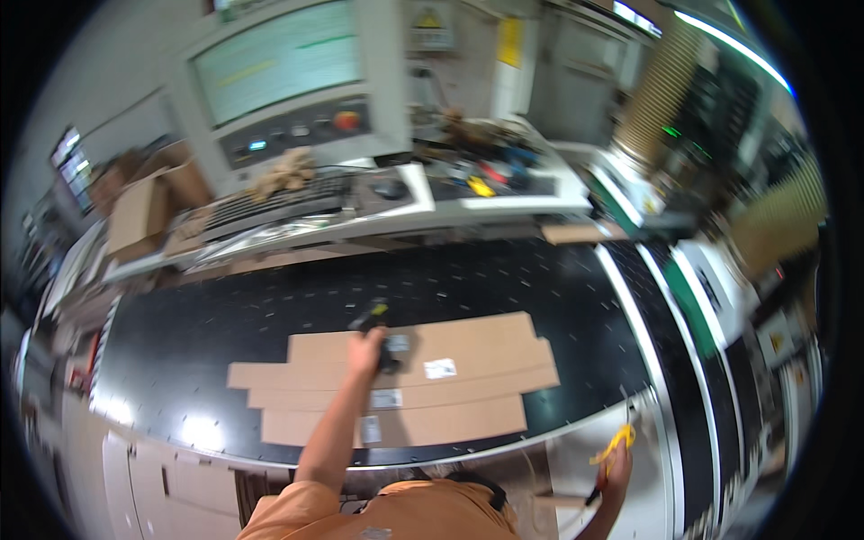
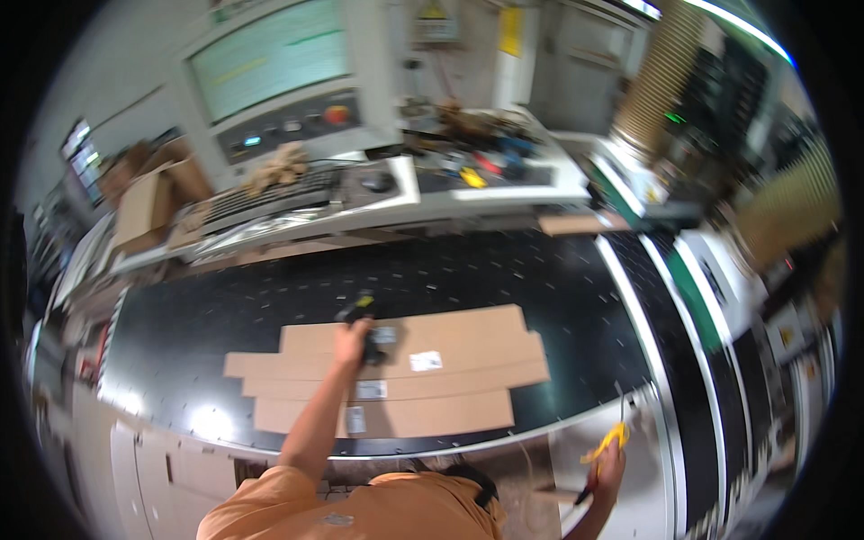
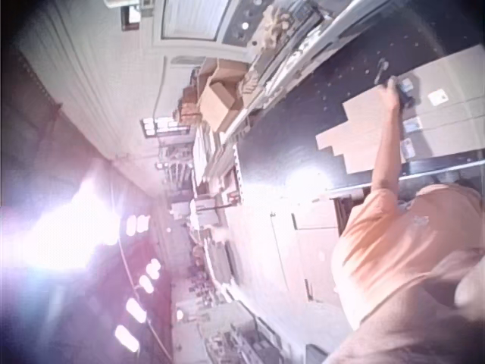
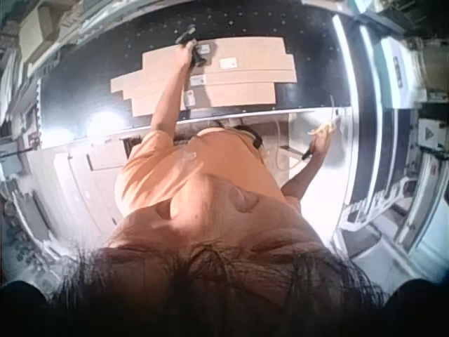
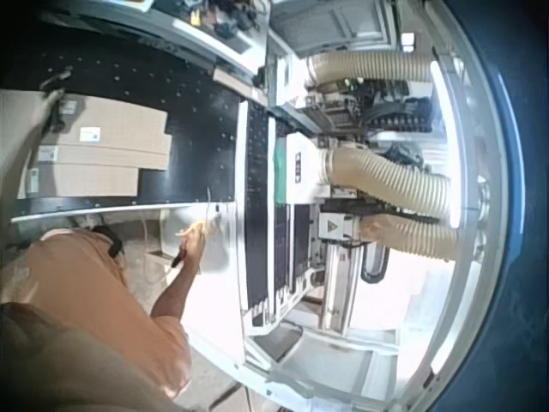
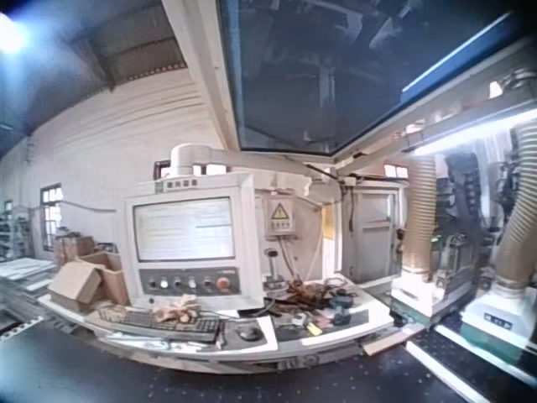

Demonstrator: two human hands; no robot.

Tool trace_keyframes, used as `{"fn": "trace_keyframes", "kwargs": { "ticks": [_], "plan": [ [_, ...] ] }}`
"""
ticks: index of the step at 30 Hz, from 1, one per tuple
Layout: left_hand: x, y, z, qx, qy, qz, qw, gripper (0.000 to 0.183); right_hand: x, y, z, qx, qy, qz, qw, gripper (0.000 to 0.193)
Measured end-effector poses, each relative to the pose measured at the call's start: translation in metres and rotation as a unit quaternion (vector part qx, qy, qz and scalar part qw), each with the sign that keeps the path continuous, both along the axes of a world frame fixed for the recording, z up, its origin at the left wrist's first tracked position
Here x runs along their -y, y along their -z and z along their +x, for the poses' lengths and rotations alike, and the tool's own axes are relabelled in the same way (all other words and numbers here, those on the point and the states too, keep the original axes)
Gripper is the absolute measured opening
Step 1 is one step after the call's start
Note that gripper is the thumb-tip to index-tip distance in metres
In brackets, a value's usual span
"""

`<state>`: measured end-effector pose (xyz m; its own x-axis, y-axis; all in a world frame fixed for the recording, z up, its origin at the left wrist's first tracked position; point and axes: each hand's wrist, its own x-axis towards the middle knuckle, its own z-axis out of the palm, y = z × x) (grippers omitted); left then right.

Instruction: The person scans barcodes on flat cardboard pieces using a handheld barcode scanner. They repeatedly pick up each piece, scan the label, and place it back on the worktable. The person also uses a computer mouse to interact with a control panel screen.

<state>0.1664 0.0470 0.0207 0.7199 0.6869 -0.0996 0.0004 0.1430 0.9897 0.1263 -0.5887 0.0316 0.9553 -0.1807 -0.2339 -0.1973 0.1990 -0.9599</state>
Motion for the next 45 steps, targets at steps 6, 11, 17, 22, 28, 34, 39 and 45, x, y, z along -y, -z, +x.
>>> {"fn": "trace_keyframes", "kwargs": {
  "ticks": [6, 11, 17, 22, 28, 34, 39, 45],
  "plan": [
    [-0.005, -0.004, 0.001, -0.022, -0.005, 0.069, 0.997, 0.037, -0.122, -0.106, -0.029, -0.175, -0.386, -0.107, 0.899, 0.029],
    [-0.006, -0.007, -0.001, -0.069, -0.005, 0.092, 0.993, 0.041, -0.157, -0.106, -0.041, -0.108, -0.463, -0.034, 0.879, 0.029],
    [-0.005, -0.001, 0.001, -0.061, -0.01, 0.057, 0.996, 0.043, -0.175, -0.152, -0.03, -0.083, -0.569, -0.139, 0.806, 0.028],
    [-0.001, 0.006, 0.002, -0.006, 0.001, -0.029, 1.0, 0.032, -0.181, -0.132, -0.012, -0.033, -0.407, -0.273, 0.871, 0.026],
    [-0.02, 0.016, 0.009, -0.028, 0.02, 0.045, 0.998, 0.039, -0.164, -0.056, 0.015, -0.008, -0.027, -0.385, 0.922, 0.046],
    [-0.02, 0.022, 0.009, -0.01, 0.023, 0.036, 0.999, 0.038, -0.141, -0.022, 0.017, 0.002, 0.074, -0.349, 0.934, 0.041],
    [-0.017, 0.012, 0.006, -0.024, 0.025, 0.052, 0.998, 0.038, -0.128, 0.003, 0.018, 0.159, 0.094, -0.41, 0.893, 0.04],
    [-0.013, 0.006, 0.004, -0.031, 0.017, 0.073, 0.997, 0.043, -0.12, 0.014, 0.028, 0.13, 0.065, -0.38, 0.914, 0.04]
  ]
}}
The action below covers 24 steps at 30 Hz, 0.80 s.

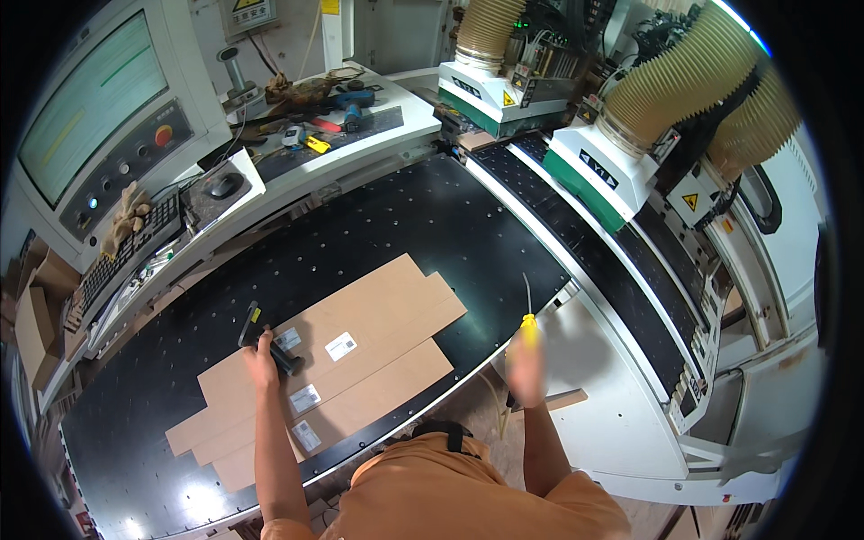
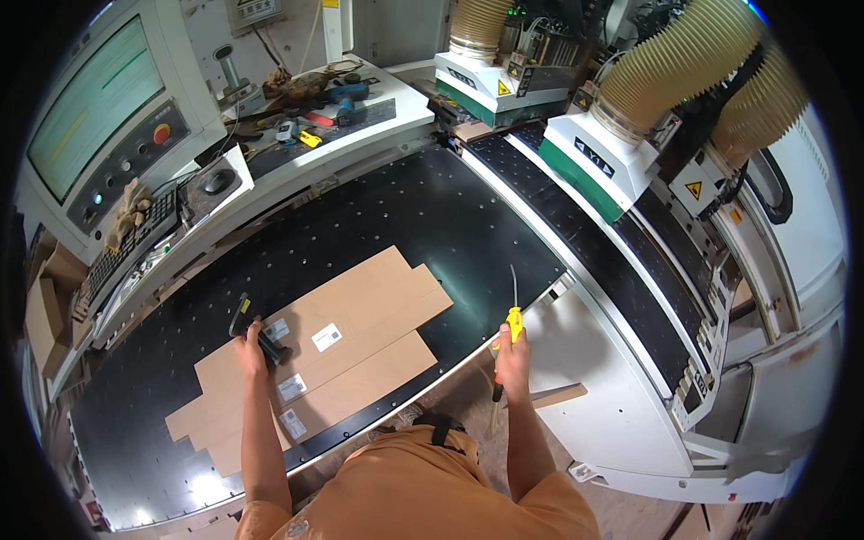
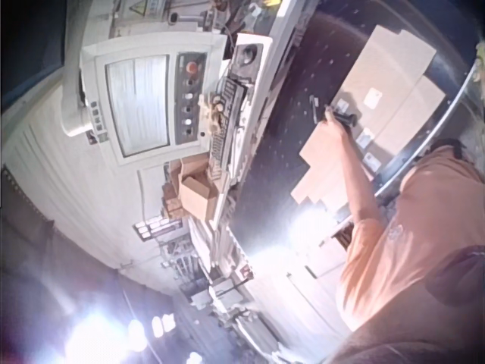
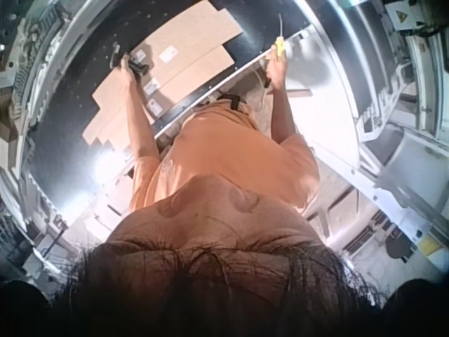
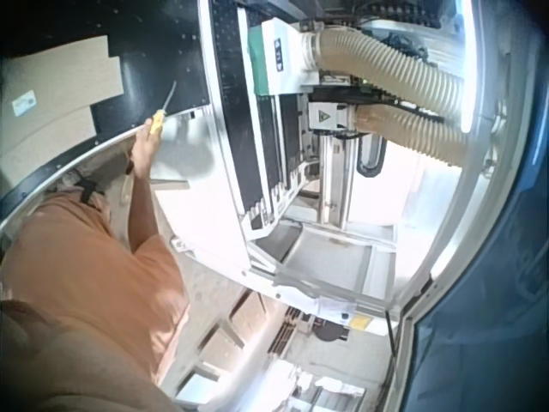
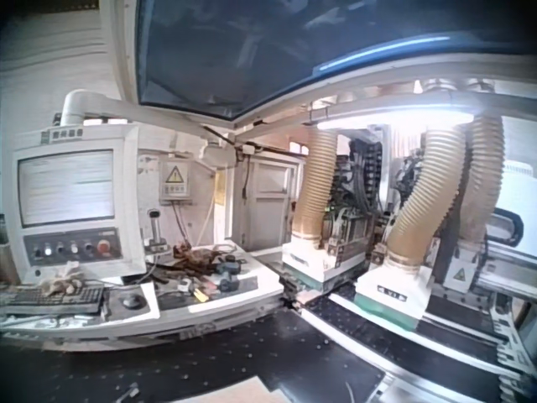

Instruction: The person scans barcodes on flat cardboard pieces using a handheld barcode scanner. They repeatedly pick up each piece, scan the label, and place it back on the worktable. The person also uses a computer mouse to interact with a control panel screen.

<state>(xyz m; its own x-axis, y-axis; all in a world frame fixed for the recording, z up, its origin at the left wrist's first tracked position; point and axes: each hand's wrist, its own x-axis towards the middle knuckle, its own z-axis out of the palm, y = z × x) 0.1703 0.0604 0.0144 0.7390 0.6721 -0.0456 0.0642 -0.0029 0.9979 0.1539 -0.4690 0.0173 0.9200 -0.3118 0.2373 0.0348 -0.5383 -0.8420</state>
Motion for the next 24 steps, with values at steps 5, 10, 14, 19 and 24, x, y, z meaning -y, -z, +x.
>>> {"fn": "trace_keyframes", "kwargs": {
  "ticks": [5, 10, 14, 19, 24],
  "plan": [
    [0.002, -0.006, -0.003, -0.008, 0.004, 0.006, 1.0, 0.043, -0.005, -0.004, 0.008, -0.017, -0.013, 0.003, 1.0, 0.041],
    [0.0, -0.002, -0.002, 0.01, 0.006, -0.002, 1.0, 0.041, -0.008, -0.01, 0.016, -0.08, 0.018, 0.045, 0.996, 0.04],
    [-0.002, 0.002, -0.001, 0.013, 0.006, 0.001, 1.0, 0.039, 0.02, 0.001, 0.038, -0.074, 0.167, 0.123, 0.975, 0.039],
    [-0.003, 0.007, 0.0, 0.016, -0.004, 0.009, 1.0, 0.038, 0.048, 0.082, 0.065, 0.025, 0.263, 0.35, 0.899, 0.032],
    [-0.003, 0.0, -0.003, -0.026, -0.008, -0.005, 1.0, 0.038, 0.034, 0.187, 0.068, -0.017, 0.091, 0.36, 0.928, 0.026]
  ]
}}
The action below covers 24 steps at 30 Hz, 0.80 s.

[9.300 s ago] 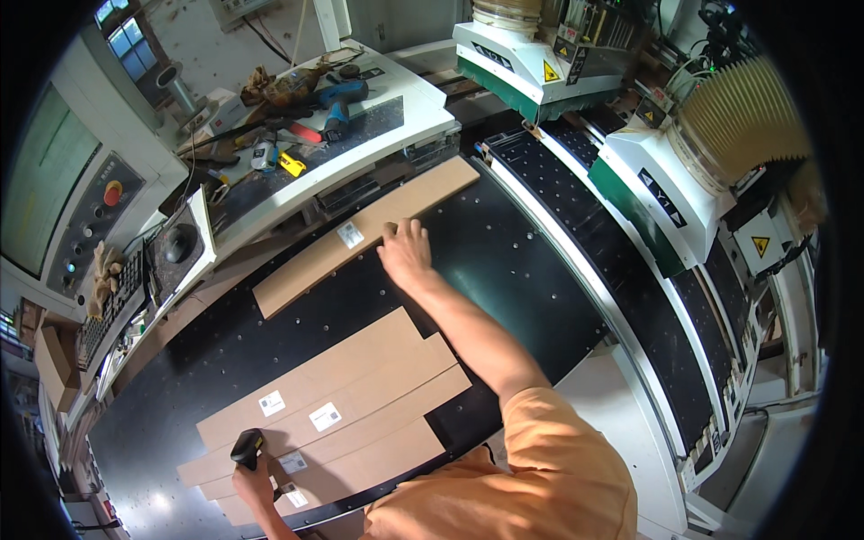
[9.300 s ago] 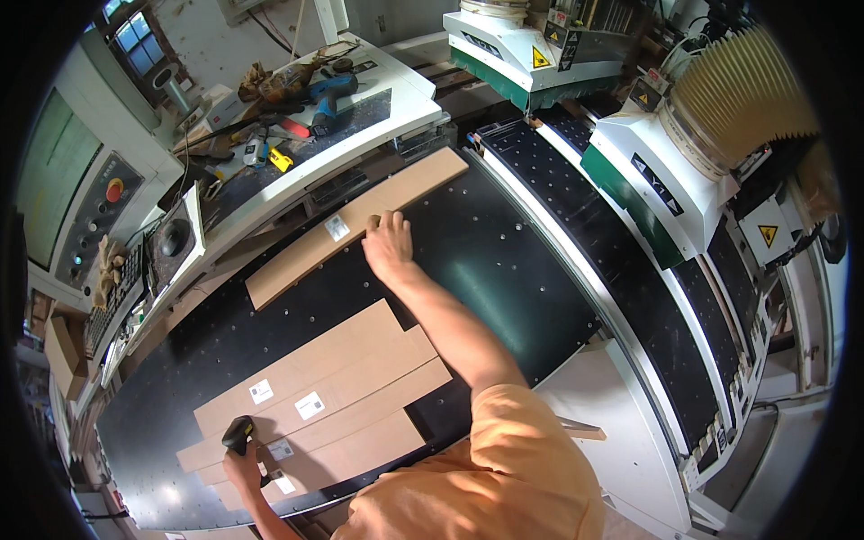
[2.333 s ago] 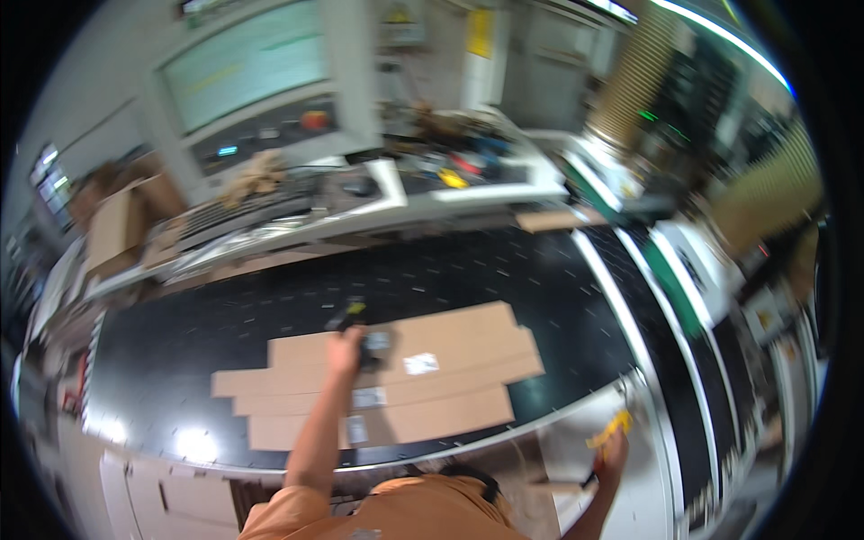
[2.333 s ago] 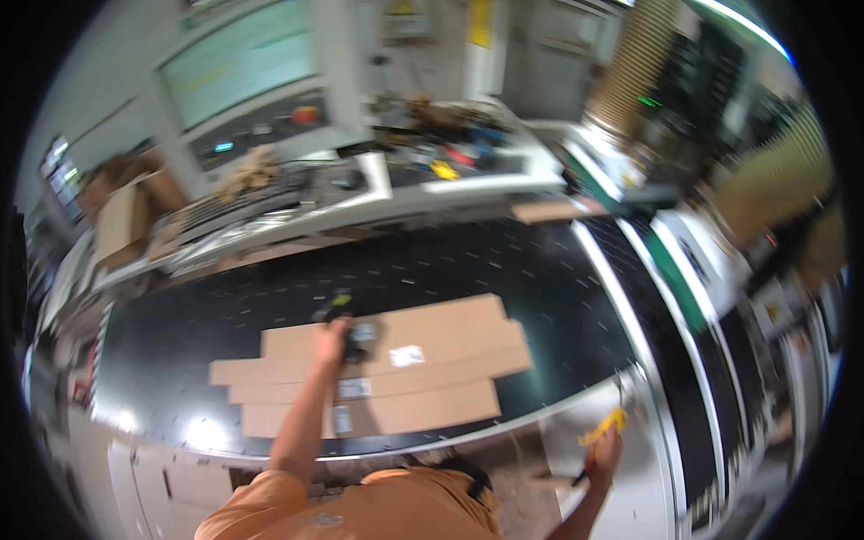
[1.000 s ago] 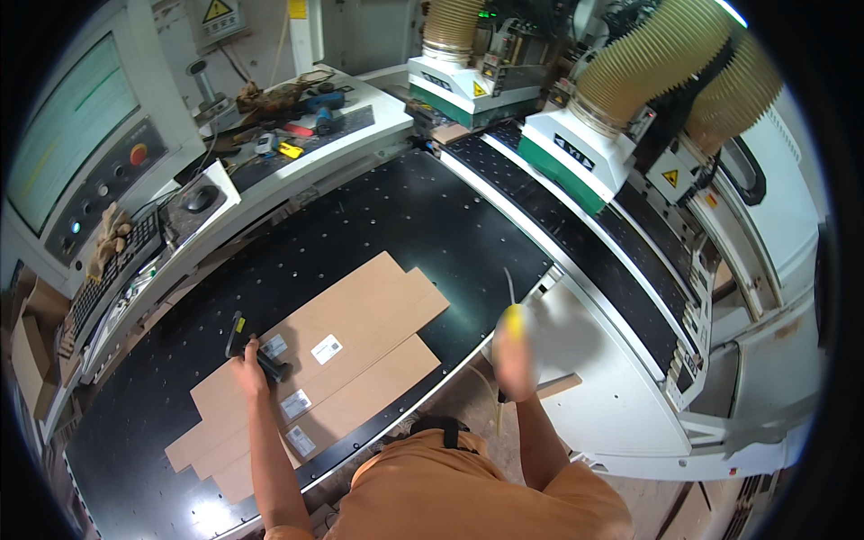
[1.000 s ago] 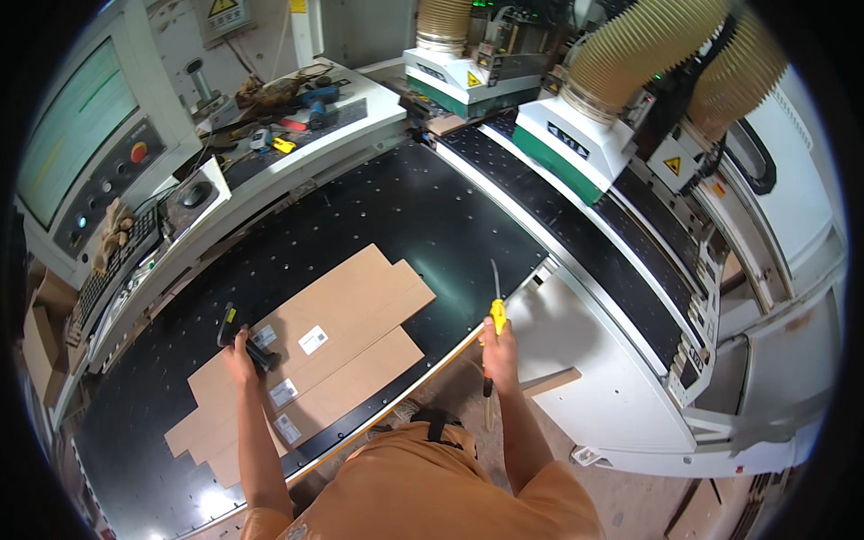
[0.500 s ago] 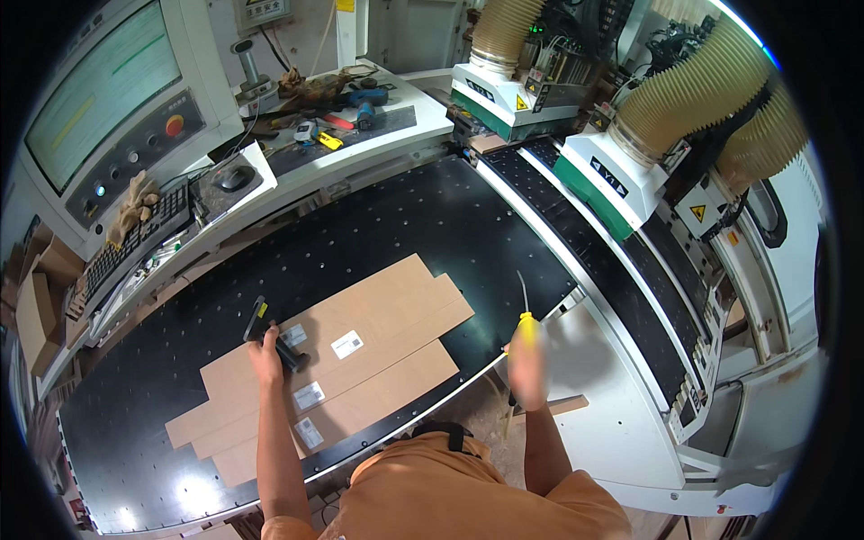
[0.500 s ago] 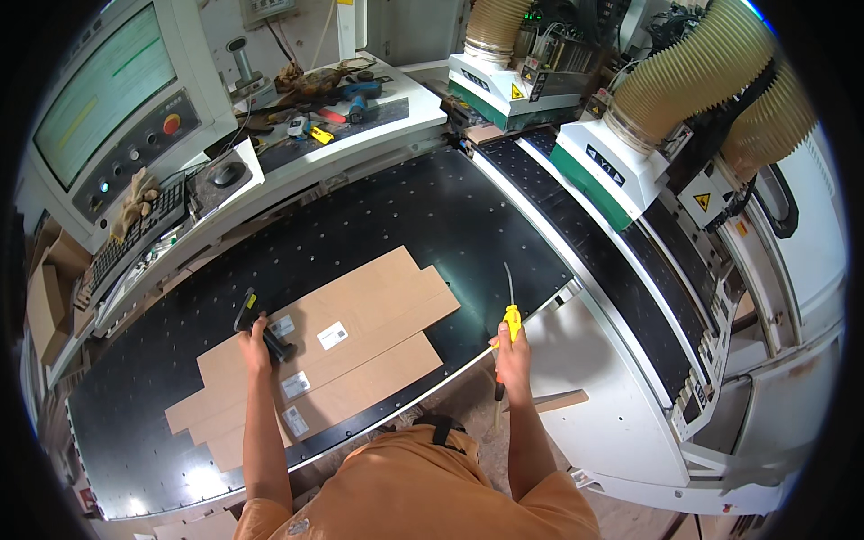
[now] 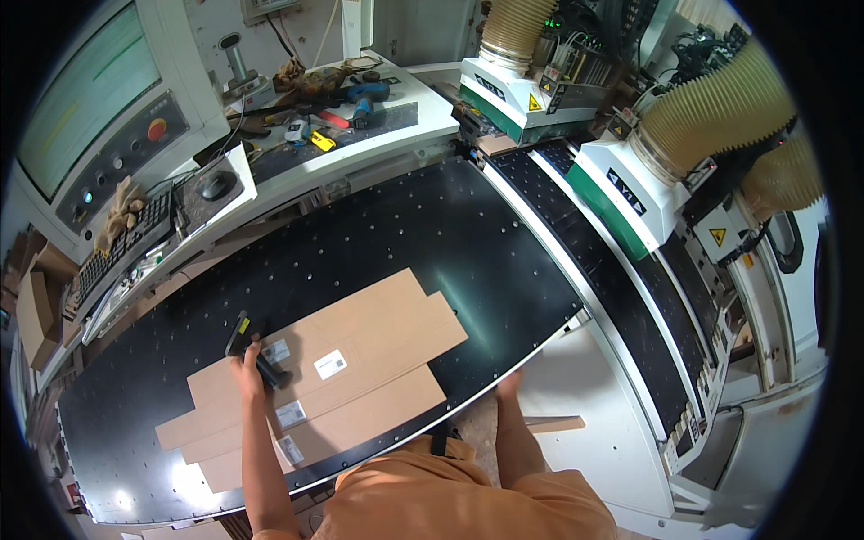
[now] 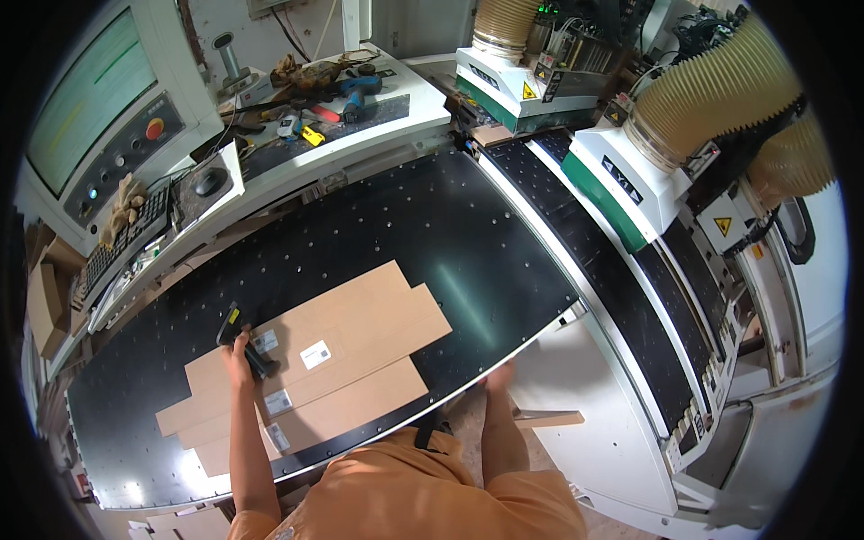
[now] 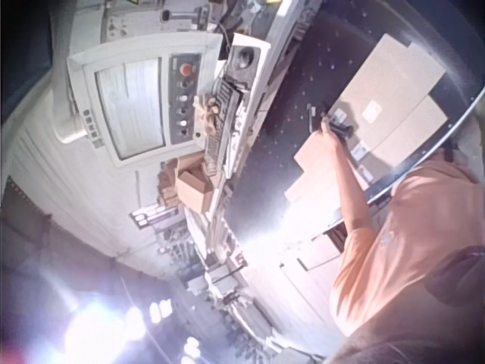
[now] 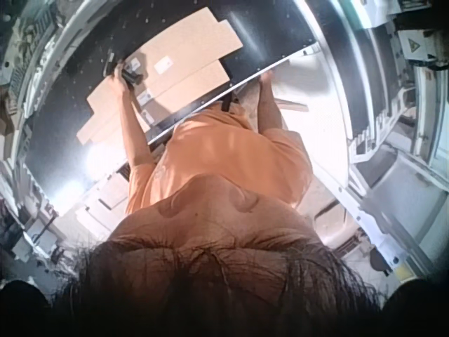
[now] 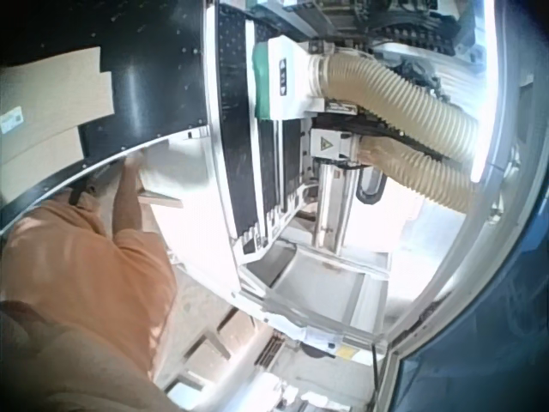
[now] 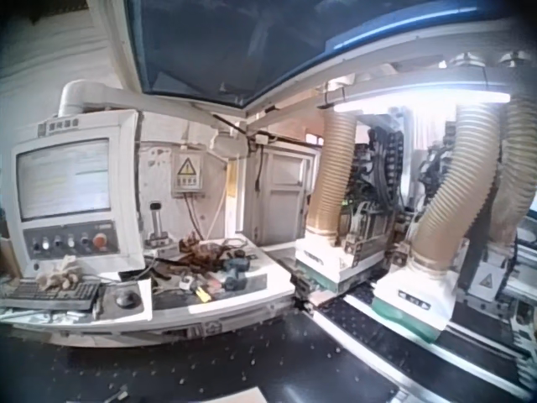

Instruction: The person scans barcodes on flat cardboard pieces using a handheld barcode scanner. They repeatedly pick up each piece, scan the label, and place it back on the worktable. The person also uses a computer mouse to interact with a control panel screen.

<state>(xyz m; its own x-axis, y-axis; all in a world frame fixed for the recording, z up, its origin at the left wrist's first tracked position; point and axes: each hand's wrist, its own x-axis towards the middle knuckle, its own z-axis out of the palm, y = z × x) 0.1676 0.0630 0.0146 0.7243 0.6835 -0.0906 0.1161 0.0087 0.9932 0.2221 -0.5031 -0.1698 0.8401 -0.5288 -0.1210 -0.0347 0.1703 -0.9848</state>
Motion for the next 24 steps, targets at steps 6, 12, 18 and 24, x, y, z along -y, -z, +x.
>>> {"fn": "trace_keyframes", "kwargs": {
  "ticks": [6, 12, 18, 24],
  "plan": [
    [0.017, -0.017, 0.002, -0.002, -0.015, -0.063, 0.998, 0.037, 0.006, 0.058, 0.004, -0.076, -0.033, -0.095, 0.992, 0.028],
    [0.022, -0.029, 0.0, -0.026, -0.048, -0.043, 0.998, 0.042, 0.08, 0.002, -0.005, -0.189, 0.124, -0.402, 0.887, 0.023],
    [0.026, -0.036, -0.001, -0.002, -0.044, -0.096, 0.994, 0.039, 0.032, -0.211, 0.133, 0.115, 0.173, -0.515, 0.832, 0.028],
    [0.02, -0.033, -0.005, -0.054, -0.023, -0.088, 0.994, 0.038, -0.22, -0.451, 0.097, 0.355, -0.389, -0.392, 0.754, 0.015]
  ]
}}
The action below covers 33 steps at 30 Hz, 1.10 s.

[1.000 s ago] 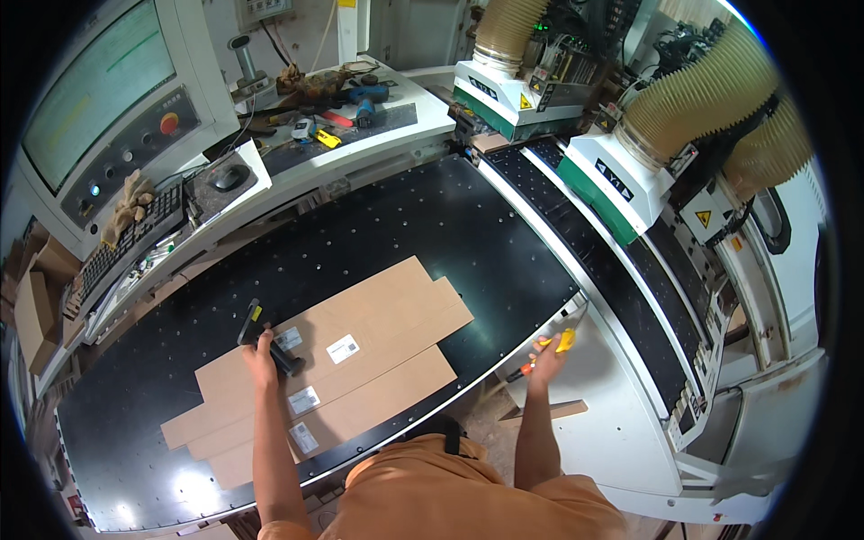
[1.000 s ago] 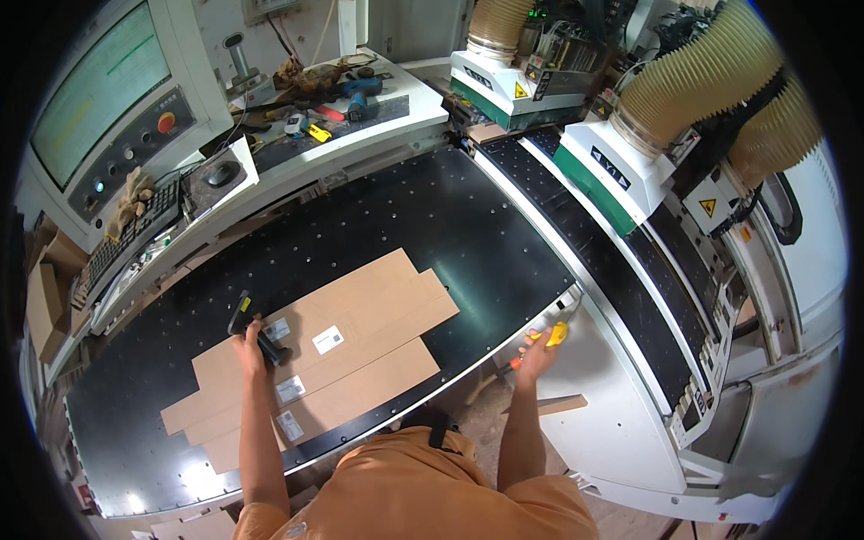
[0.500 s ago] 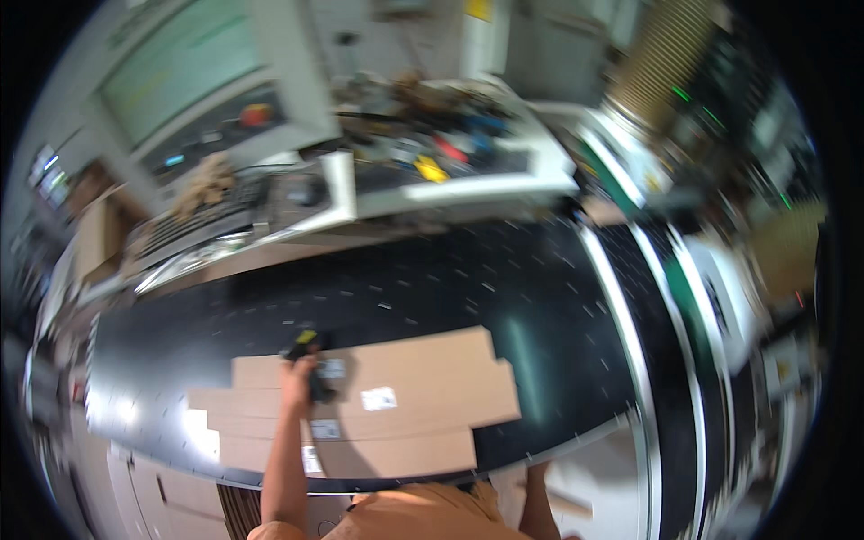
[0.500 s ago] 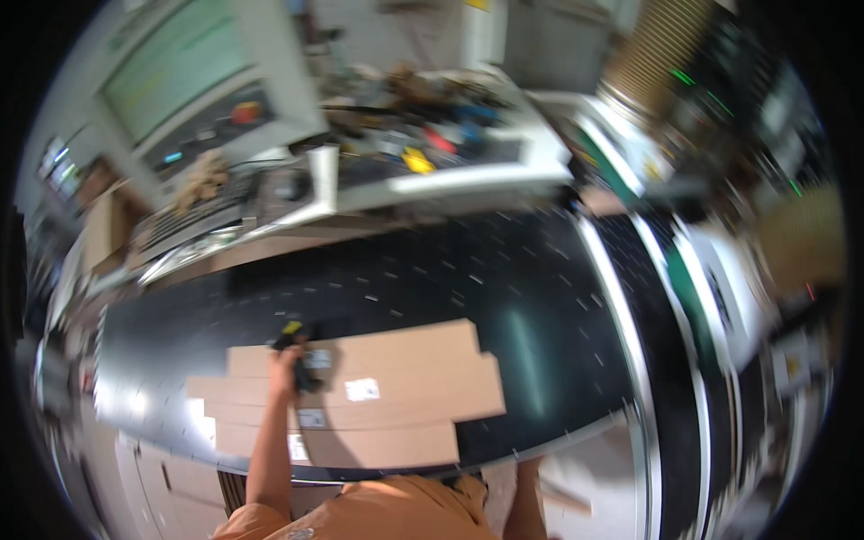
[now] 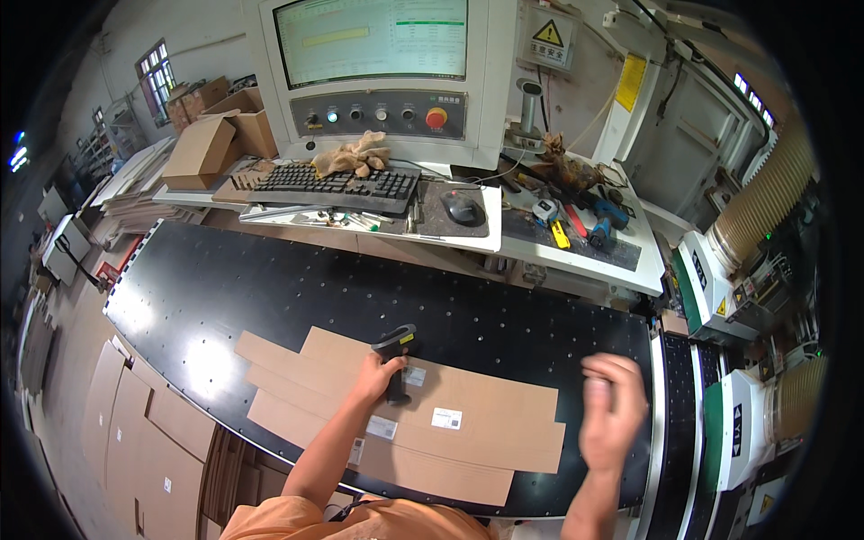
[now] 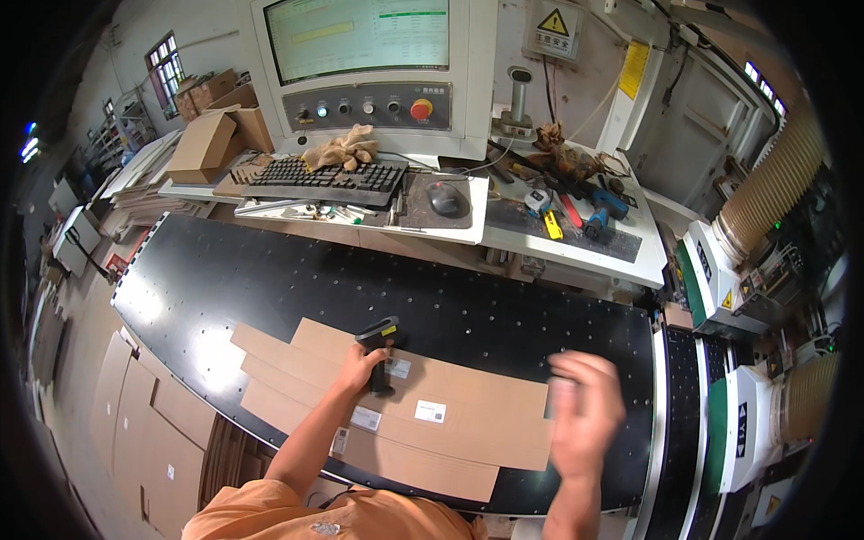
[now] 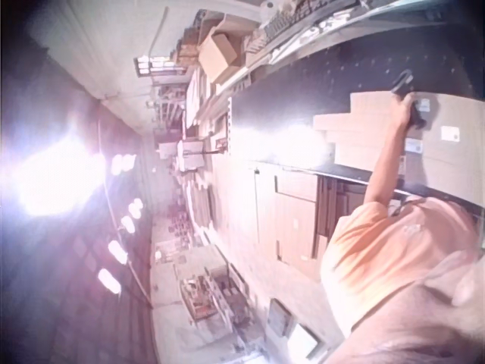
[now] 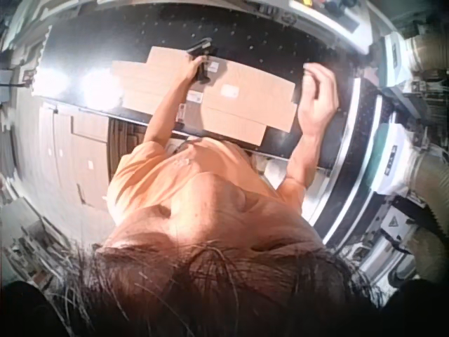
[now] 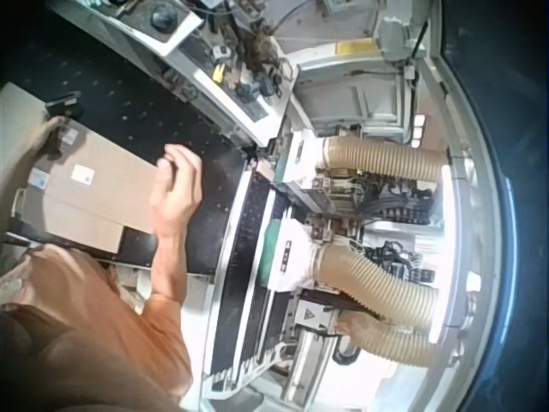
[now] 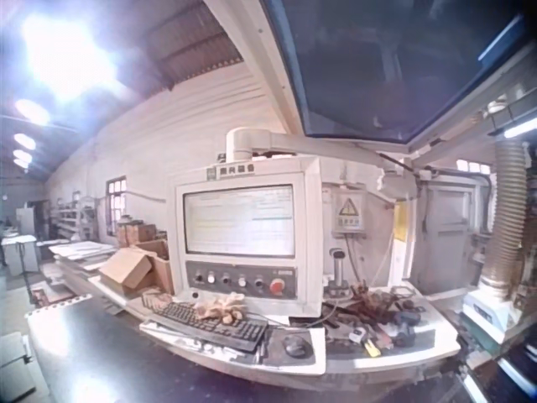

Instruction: The person scans barcodes on flat cardboard pieces using a handheld barcode scanner. They repeatedly pick up each piece, scan the label, and place it back on the worktable. The person also uses a computer mouse to interact with a control panel screen.

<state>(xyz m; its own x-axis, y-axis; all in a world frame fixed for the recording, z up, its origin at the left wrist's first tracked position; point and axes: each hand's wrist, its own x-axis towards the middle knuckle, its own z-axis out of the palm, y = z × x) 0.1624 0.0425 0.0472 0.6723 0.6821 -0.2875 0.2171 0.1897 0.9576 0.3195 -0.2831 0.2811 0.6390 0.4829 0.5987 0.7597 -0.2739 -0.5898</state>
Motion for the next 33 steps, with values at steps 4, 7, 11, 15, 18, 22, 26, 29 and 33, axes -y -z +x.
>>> {"fn": "trace_keyframes", "kwargs": {
  "ticks": [4, 7, 11, 15, 18, 22, 26, 29, 33],
  "plan": [
    [0.001, 0.005, -0.001, 0.086, -0.011, 0.009, 0.996, 0.042, -0.107, -0.099, -0.084, 0.176, -0.392, -0.062, 0.901, 0.023],
    [-0.002, 0.008, 0.002, 0.007, -0.017, 0.042, 0.999, 0.043, -0.153, -0.13, -0.142, 0.271, -0.432, -0.041, 0.859, 0.018],
    [-0.006, 0.01, -0.001, 0.028, 0.015, 0.086, 0.996, 0.043, -0.164, -0.156, -0.171, 0.244, -0.492, -0.103, 0.829, 0.026],
    [-0.004, 0.007, -0.005, 0.026, 0.015, 0.061, 0.998, 0.046, -0.178, -0.167, -0.174, 0.242, -0.512, -0.129, 0.814, 0.023],
    [-0.003, 0.004, -0.006, 0.013, 0.005, 0.076, 0.997, 0.044, -0.19, -0.17, -0.172, 0.234, -0.525, -0.134, 0.807, 0.022],
    [-0.003, 0.002, 0.0, 0.045, 0.007, 0.085, 0.995, 0.039, -0.211, -0.162, -0.144, 0.188, -0.525, -0.127, 0.821, 0.022],
    [-0.002, 0.003, -0.005, 0.019, -0.01, 0.059, 0.998, 0.035, -0.293, -0.109, -0.033, 0.072, -0.242, -0.118, 0.961, 0.033],
    [-0.002, 0.001, -0.009, -0.007, -0.019, 0.076, 0.997, 0.041, -0.337, -0.049, 0.066, 0.077, -0.016, -0.236, 0.969, 0.044],
    [-0.001, -0.008, -0.009, -0.011, -0.03, 0.062, 0.998, 0.04, -0.349, 0.03, 0.141, 0.113, 0.039, -0.228, 0.966, 0.057]
  ]
}}
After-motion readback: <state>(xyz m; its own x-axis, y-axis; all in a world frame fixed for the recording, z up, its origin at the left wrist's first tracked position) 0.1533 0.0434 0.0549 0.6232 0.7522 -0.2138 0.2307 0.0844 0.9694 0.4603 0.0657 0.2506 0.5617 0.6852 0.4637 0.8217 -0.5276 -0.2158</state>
